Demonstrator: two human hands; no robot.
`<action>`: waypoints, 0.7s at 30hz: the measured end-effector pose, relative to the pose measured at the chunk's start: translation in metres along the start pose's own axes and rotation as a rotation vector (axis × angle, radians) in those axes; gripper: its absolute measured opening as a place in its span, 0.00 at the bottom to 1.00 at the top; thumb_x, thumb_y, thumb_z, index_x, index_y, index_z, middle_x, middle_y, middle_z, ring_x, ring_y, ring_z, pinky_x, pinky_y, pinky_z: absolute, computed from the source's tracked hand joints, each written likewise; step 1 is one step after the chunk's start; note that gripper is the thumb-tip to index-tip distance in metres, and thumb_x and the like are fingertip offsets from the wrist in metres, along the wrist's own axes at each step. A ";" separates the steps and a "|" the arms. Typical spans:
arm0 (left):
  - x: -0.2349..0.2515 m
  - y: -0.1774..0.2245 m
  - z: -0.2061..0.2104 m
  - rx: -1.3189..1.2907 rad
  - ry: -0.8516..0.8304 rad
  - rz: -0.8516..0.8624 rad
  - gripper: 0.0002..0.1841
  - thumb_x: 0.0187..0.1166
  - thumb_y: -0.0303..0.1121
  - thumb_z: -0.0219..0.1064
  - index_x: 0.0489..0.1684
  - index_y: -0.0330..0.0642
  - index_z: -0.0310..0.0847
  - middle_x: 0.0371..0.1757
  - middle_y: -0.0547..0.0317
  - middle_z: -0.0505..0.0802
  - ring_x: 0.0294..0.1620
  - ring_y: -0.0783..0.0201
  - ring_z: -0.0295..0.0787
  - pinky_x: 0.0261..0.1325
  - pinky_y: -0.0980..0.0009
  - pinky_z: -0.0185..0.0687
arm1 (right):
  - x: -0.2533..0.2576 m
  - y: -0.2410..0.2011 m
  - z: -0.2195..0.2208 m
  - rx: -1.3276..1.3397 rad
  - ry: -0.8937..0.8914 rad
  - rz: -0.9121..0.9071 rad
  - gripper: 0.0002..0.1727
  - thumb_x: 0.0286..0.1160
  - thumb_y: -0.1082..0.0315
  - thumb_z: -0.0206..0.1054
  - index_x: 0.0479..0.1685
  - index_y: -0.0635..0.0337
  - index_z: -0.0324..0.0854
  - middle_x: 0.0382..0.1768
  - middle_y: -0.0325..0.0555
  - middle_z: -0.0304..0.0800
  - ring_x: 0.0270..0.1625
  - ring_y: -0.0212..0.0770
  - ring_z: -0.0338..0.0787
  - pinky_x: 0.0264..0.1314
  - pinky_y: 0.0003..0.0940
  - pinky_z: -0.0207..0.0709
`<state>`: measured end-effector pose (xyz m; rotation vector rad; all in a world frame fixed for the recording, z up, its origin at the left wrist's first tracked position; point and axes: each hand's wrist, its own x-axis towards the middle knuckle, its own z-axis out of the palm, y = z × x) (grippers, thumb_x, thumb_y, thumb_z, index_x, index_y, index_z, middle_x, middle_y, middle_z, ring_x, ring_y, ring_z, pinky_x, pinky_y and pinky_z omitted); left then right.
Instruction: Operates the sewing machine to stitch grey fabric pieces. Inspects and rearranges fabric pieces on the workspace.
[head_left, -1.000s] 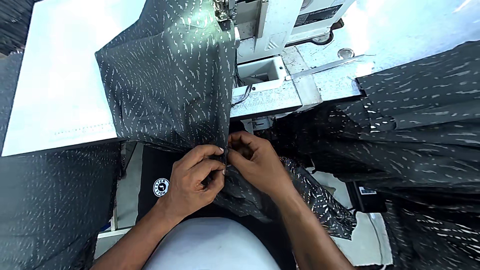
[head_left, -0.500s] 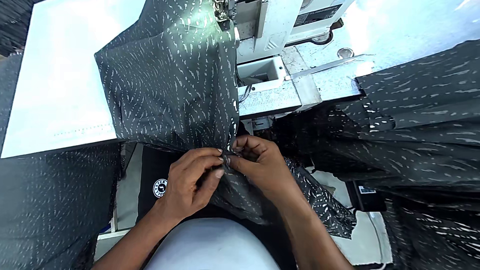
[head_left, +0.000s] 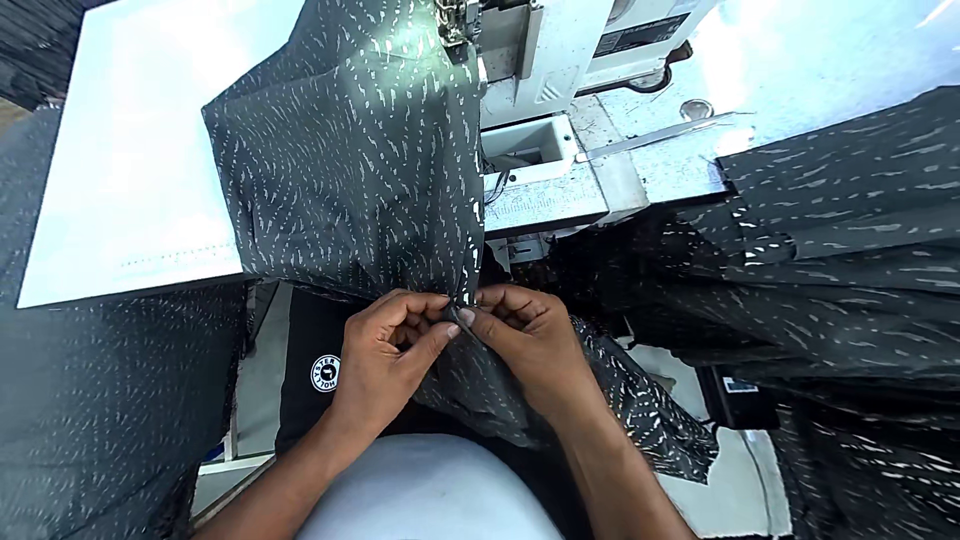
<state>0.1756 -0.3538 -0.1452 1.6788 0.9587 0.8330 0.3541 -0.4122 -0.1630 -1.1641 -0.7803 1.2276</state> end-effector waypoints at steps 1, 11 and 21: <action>0.000 0.001 -0.001 -0.004 0.009 0.001 0.11 0.73 0.28 0.77 0.52 0.42 0.91 0.43 0.58 0.94 0.31 0.63 0.92 0.33 0.69 0.95 | 0.000 -0.001 0.000 -0.003 0.002 -0.006 0.05 0.73 0.73 0.75 0.44 0.61 0.92 0.31 0.48 0.92 0.27 0.34 0.87 0.29 0.24 0.83; -0.002 0.006 -0.004 0.009 0.021 0.031 0.08 0.74 0.26 0.73 0.47 0.40 0.93 0.42 0.59 0.93 0.29 0.65 0.91 0.31 0.72 0.93 | -0.003 -0.002 0.006 -0.105 0.031 -0.060 0.07 0.74 0.72 0.74 0.46 0.60 0.95 0.31 0.44 0.94 0.27 0.34 0.88 0.28 0.25 0.84; -0.005 0.009 -0.004 0.129 0.018 0.134 0.08 0.73 0.27 0.73 0.47 0.40 0.94 0.43 0.63 0.94 0.32 0.71 0.90 0.33 0.75 0.92 | -0.009 -0.009 0.006 -0.277 0.013 -0.139 0.09 0.76 0.70 0.70 0.49 0.55 0.95 0.33 0.36 0.95 0.27 0.30 0.88 0.27 0.23 0.84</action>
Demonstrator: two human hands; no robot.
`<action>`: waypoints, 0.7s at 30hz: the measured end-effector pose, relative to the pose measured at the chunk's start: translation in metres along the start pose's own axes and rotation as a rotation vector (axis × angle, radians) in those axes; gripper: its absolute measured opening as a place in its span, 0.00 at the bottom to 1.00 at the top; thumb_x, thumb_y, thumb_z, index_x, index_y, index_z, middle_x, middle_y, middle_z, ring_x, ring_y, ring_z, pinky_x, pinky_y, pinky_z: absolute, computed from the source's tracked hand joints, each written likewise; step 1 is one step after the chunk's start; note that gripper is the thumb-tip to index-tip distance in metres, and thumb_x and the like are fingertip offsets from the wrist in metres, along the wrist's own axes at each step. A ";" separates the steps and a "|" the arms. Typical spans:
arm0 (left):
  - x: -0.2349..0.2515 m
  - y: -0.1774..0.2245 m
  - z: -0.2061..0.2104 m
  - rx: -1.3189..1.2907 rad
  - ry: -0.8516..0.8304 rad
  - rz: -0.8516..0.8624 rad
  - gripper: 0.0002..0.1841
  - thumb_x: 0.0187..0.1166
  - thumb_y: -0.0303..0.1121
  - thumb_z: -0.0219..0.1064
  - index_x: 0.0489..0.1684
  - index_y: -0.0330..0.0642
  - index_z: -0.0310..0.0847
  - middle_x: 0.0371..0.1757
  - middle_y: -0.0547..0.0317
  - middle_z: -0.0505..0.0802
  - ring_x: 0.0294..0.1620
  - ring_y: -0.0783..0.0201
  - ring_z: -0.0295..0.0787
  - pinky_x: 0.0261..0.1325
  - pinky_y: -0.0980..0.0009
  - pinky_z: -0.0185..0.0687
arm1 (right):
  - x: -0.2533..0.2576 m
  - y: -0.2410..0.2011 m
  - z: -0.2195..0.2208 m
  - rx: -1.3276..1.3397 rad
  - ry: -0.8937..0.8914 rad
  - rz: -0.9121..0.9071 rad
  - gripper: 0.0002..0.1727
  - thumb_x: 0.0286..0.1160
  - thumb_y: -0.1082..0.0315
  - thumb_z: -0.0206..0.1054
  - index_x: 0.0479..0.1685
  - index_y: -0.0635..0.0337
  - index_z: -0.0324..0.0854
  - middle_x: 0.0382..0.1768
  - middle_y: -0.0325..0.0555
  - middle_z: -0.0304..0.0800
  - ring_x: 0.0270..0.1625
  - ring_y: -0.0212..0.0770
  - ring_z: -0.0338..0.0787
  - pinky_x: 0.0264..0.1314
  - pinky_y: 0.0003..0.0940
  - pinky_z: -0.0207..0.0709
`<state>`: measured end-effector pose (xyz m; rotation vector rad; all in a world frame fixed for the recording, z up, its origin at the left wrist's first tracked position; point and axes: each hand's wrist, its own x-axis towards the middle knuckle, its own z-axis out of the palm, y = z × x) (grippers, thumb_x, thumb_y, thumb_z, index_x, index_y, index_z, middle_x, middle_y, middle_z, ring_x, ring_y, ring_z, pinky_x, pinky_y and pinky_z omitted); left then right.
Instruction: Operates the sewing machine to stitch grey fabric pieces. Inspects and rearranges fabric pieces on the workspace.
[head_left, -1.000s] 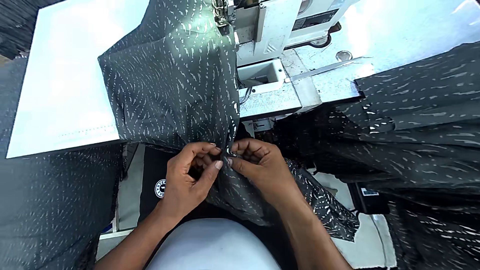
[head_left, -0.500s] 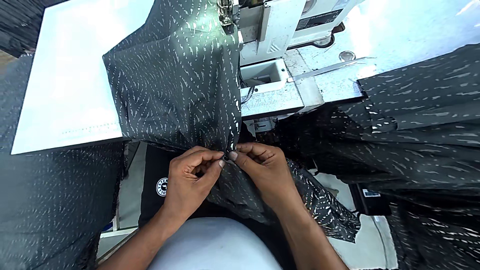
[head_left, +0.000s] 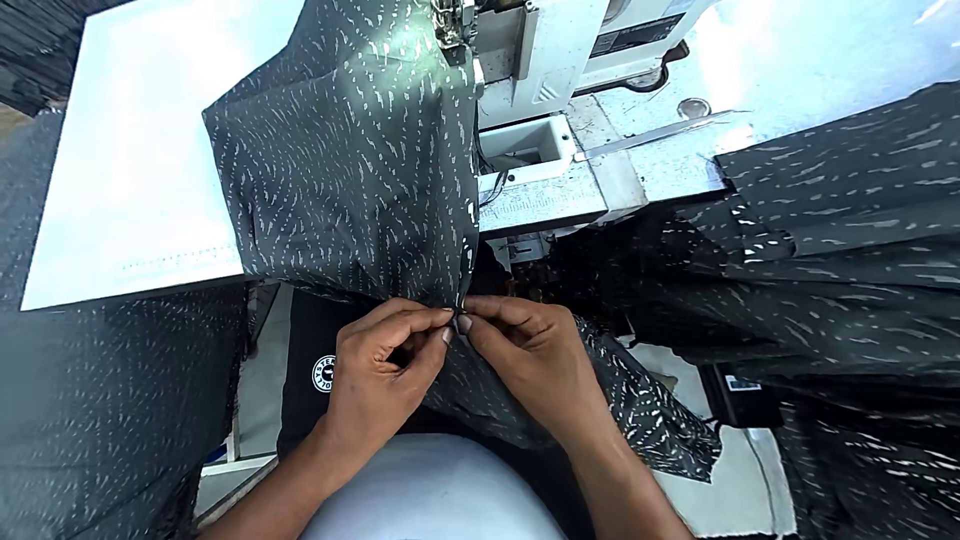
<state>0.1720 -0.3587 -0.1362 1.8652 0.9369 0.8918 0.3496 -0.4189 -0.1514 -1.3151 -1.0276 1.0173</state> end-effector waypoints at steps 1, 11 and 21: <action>-0.001 0.000 0.000 0.004 0.002 0.007 0.08 0.74 0.27 0.73 0.47 0.39 0.94 0.43 0.63 0.94 0.32 0.71 0.90 0.34 0.75 0.92 | -0.001 -0.001 0.000 -0.001 -0.002 0.001 0.10 0.76 0.70 0.70 0.49 0.55 0.95 0.33 0.36 0.95 0.27 0.30 0.89 0.27 0.23 0.84; -0.003 0.013 -0.005 0.000 0.001 0.035 0.08 0.72 0.26 0.74 0.45 0.38 0.94 0.42 0.62 0.95 0.31 0.73 0.90 0.33 0.77 0.91 | -0.005 -0.007 0.001 -0.055 -0.001 -0.017 0.10 0.76 0.70 0.68 0.47 0.53 0.95 0.34 0.33 0.95 0.30 0.27 0.90 0.30 0.21 0.86; -0.001 0.015 -0.006 0.023 -0.014 0.044 0.07 0.72 0.26 0.73 0.43 0.39 0.95 0.41 0.64 0.94 0.31 0.74 0.89 0.33 0.79 0.90 | -0.005 -0.009 0.002 -0.044 0.000 -0.035 0.10 0.77 0.70 0.67 0.47 0.54 0.95 0.33 0.33 0.94 0.28 0.27 0.88 0.27 0.20 0.83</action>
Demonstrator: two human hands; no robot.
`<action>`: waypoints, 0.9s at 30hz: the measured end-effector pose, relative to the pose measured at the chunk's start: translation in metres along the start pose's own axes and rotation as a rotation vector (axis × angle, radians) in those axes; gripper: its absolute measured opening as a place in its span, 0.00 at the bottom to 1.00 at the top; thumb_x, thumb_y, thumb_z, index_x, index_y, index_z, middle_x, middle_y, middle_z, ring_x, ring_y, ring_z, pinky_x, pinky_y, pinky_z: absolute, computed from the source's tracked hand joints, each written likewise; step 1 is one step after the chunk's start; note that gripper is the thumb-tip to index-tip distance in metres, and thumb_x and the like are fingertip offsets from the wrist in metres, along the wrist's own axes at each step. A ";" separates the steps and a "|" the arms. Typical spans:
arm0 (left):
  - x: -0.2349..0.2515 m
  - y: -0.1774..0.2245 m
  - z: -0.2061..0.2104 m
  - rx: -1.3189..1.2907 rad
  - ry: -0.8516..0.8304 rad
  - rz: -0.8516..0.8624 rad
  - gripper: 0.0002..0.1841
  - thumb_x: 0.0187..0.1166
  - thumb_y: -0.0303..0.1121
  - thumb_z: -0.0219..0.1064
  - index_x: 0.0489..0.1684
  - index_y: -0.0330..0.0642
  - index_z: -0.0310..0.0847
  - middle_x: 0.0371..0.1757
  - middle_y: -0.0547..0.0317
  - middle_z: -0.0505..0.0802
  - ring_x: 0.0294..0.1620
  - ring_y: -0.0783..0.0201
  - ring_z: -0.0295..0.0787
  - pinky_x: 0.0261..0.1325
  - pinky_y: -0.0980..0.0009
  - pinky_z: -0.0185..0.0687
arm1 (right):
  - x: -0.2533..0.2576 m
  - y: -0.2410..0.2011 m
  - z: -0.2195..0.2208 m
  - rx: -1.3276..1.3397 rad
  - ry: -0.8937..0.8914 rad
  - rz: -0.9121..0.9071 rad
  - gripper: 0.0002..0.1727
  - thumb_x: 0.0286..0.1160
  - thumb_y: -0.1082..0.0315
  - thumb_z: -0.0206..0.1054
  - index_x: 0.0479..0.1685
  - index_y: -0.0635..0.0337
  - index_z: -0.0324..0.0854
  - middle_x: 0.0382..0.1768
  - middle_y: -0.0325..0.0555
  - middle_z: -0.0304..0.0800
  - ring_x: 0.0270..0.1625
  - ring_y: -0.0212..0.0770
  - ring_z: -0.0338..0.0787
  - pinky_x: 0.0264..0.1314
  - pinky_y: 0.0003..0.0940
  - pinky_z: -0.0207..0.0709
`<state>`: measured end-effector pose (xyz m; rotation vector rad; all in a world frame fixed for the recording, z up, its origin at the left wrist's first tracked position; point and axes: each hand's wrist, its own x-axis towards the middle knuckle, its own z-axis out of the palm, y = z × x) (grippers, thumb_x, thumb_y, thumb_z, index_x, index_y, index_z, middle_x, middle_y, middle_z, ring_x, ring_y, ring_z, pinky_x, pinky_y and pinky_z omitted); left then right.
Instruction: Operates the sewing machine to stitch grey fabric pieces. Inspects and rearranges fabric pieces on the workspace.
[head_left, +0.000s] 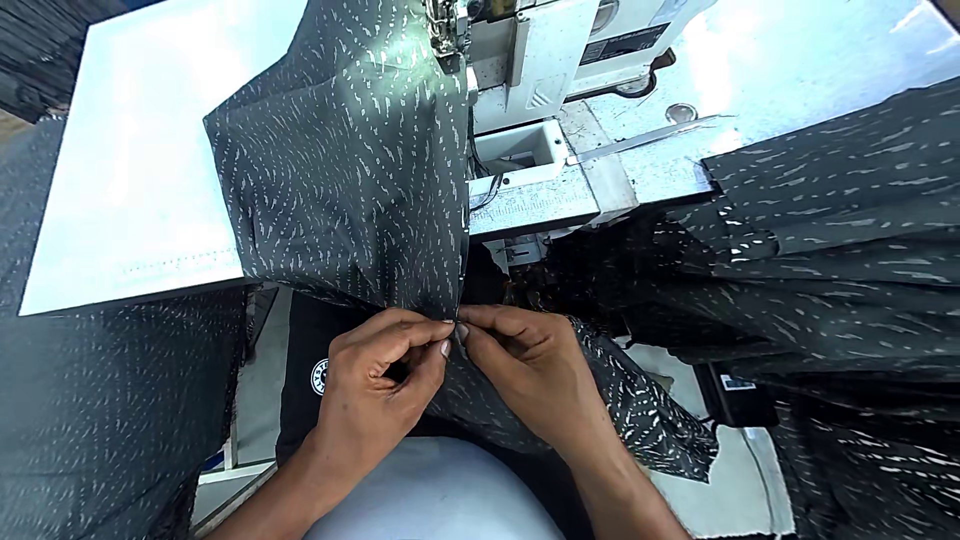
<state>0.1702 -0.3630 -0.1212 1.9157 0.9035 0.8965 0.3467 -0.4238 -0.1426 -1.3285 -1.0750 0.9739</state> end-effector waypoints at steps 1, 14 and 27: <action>0.001 0.000 0.000 0.004 -0.001 0.003 0.07 0.72 0.26 0.73 0.43 0.40 0.95 0.41 0.64 0.94 0.31 0.74 0.89 0.33 0.79 0.90 | 0.000 0.000 0.000 0.002 0.001 -0.001 0.10 0.77 0.71 0.67 0.47 0.54 0.95 0.33 0.33 0.94 0.28 0.27 0.88 0.27 0.21 0.84; 0.033 0.011 -0.026 -0.438 -0.201 -0.366 0.14 0.88 0.28 0.57 0.67 0.33 0.79 0.42 0.51 0.95 0.34 0.60 0.95 0.36 0.64 0.95 | 0.018 0.009 -0.011 0.326 -0.059 0.048 0.10 0.75 0.63 0.76 0.30 0.59 0.90 0.23 0.36 0.88 0.24 0.25 0.82 0.26 0.21 0.78; 0.208 -0.009 -0.073 0.646 -0.085 0.277 0.20 0.90 0.42 0.53 0.67 0.46 0.87 0.73 0.58 0.86 0.76 0.54 0.76 0.79 0.51 0.69 | 0.031 0.037 0.005 0.281 0.132 -0.029 0.10 0.61 0.68 0.80 0.21 0.57 0.84 0.48 0.48 0.94 0.54 0.38 0.92 0.50 0.29 0.88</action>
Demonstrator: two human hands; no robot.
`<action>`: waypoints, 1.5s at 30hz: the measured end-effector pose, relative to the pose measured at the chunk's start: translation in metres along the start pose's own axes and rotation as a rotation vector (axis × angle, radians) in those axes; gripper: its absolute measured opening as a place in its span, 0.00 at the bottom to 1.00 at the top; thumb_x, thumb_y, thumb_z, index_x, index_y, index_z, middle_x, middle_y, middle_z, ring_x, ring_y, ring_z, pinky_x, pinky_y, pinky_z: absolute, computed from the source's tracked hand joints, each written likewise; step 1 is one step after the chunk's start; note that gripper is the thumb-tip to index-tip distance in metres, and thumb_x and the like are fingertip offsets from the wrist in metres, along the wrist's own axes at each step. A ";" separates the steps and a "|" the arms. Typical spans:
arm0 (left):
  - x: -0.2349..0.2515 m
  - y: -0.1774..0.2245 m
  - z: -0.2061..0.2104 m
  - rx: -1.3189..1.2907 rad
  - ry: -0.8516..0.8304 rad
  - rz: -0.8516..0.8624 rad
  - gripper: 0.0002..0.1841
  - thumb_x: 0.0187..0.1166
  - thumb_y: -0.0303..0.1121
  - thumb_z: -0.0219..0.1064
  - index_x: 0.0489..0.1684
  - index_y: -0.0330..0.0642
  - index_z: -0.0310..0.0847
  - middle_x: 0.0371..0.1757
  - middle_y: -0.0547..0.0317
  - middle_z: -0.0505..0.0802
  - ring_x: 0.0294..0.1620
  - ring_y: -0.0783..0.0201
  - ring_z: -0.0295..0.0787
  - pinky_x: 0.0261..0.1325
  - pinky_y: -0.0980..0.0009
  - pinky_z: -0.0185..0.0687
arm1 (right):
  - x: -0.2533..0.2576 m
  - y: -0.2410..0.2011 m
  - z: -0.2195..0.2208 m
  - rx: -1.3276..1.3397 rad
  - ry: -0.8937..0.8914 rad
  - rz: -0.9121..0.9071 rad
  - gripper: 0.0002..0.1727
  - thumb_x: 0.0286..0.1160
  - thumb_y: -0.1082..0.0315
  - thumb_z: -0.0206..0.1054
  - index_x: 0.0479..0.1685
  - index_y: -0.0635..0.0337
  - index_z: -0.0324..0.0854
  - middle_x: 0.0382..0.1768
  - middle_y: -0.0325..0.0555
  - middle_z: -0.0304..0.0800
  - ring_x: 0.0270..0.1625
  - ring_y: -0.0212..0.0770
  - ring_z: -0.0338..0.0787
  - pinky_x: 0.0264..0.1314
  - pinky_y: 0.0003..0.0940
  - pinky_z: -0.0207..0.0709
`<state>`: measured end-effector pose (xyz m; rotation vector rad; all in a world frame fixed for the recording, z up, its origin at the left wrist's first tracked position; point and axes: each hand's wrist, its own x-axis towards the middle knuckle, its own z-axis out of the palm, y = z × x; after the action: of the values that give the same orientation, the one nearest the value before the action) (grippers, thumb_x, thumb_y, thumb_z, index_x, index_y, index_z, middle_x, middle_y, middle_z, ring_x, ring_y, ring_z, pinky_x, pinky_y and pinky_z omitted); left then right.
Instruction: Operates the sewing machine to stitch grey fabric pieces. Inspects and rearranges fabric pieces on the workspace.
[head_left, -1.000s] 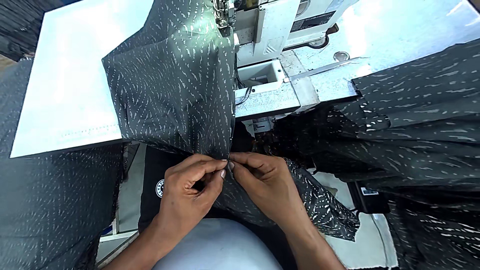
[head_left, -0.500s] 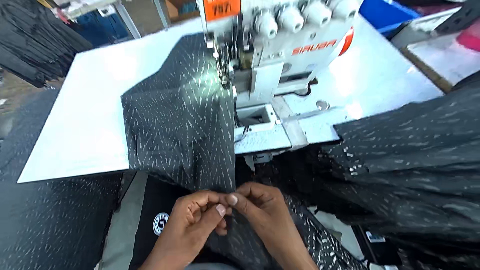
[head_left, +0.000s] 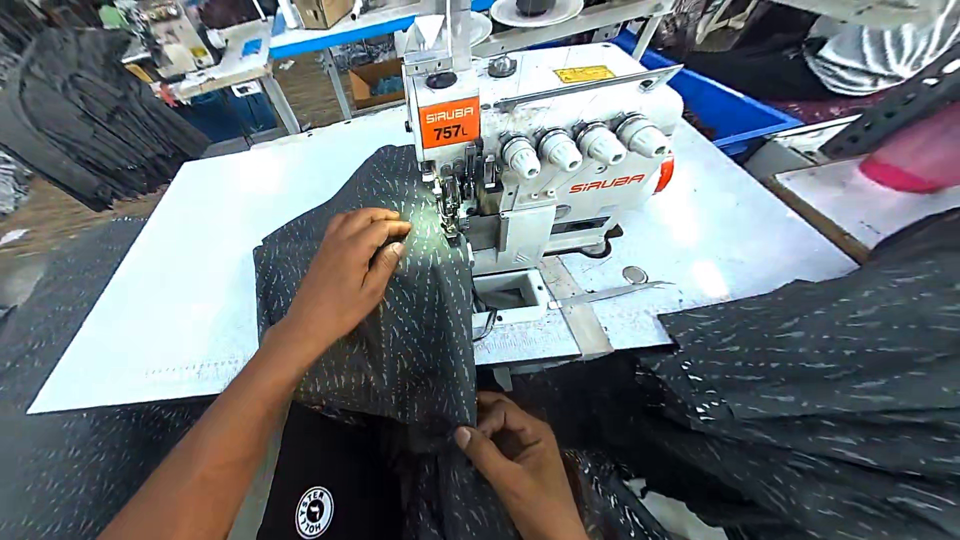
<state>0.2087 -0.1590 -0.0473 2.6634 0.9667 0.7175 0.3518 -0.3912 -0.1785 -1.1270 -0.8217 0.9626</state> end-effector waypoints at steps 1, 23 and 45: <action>0.005 -0.006 0.002 -0.003 -0.010 0.023 0.20 0.91 0.40 0.51 0.67 0.46 0.87 0.74 0.58 0.86 0.78 0.54 0.76 0.81 0.51 0.67 | 0.001 0.000 0.001 0.023 -0.001 -0.003 0.09 0.61 0.70 0.80 0.22 0.57 0.84 0.48 0.47 0.94 0.54 0.37 0.92 0.50 0.29 0.88; -0.142 -0.060 -0.029 0.034 0.286 -0.328 0.16 0.84 0.45 0.64 0.38 0.40 0.87 0.39 0.60 0.88 0.35 0.72 0.82 0.38 0.73 0.79 | -0.005 0.002 -0.001 0.031 0.072 0.064 0.06 0.64 0.71 0.80 0.28 0.58 0.86 0.25 0.38 0.90 0.23 0.28 0.85 0.25 0.22 0.80; -0.053 0.001 -0.016 -0.029 0.212 -0.147 0.21 0.87 0.41 0.57 0.70 0.40 0.81 0.74 0.52 0.84 0.69 0.59 0.84 0.69 0.56 0.84 | -0.004 0.000 -0.001 0.066 0.077 0.113 0.09 0.61 0.76 0.79 0.32 0.56 0.83 0.24 0.34 0.88 0.23 0.25 0.84 0.26 0.21 0.80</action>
<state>0.1662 -0.1935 -0.0529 2.4961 1.1811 0.9867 0.3515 -0.3952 -0.1785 -1.1557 -0.6646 1.0264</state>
